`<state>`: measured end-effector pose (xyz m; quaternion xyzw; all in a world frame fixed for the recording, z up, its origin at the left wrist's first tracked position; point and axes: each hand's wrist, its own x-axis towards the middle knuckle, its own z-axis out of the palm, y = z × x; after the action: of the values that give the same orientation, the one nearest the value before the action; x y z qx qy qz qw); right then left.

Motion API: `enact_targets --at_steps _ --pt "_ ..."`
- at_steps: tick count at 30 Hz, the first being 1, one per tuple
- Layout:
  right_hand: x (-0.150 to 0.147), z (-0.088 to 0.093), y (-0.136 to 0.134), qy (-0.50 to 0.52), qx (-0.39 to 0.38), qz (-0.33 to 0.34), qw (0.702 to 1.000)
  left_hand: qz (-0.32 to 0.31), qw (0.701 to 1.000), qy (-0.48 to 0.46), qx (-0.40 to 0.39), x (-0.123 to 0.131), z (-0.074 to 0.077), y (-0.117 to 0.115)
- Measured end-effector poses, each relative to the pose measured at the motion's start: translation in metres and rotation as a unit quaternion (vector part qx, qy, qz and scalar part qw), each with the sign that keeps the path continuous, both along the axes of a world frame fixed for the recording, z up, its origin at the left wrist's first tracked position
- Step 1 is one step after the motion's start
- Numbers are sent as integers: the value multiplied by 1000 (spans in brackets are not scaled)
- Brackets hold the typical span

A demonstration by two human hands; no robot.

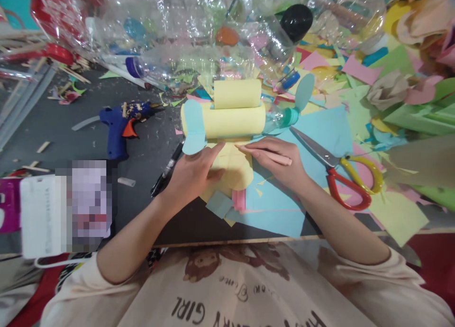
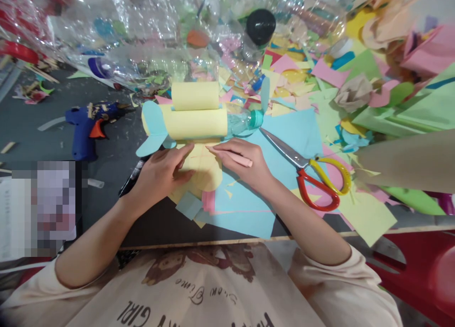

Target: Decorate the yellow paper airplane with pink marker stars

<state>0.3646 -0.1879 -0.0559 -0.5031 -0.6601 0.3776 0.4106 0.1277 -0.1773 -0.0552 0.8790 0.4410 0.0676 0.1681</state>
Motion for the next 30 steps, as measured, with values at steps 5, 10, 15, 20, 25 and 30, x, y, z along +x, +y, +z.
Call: enact_targets --at_steps 5,10,15,20,25,30 --pt "1 2 -1 25 -39 -3 999 -5 1000 -15 7 2 1 1" --pt "1 11 -2 44 -103 -9 994 -13 1000 -21 16 1 -1 0" --pt "2 18 -2 61 -158 -1 985 -16 999 -33 23 -1 -2 1" --pt "4 19 -1 83 -182 15 980 -20 999 -32 36 -1 -3 1" --pt "5 21 -1 69 -189 40 979 -25 998 -21 51 -1 -1 1" --pt "5 22 -1 66 -184 62 979 -19 999 -17 26 -1 -1 1"
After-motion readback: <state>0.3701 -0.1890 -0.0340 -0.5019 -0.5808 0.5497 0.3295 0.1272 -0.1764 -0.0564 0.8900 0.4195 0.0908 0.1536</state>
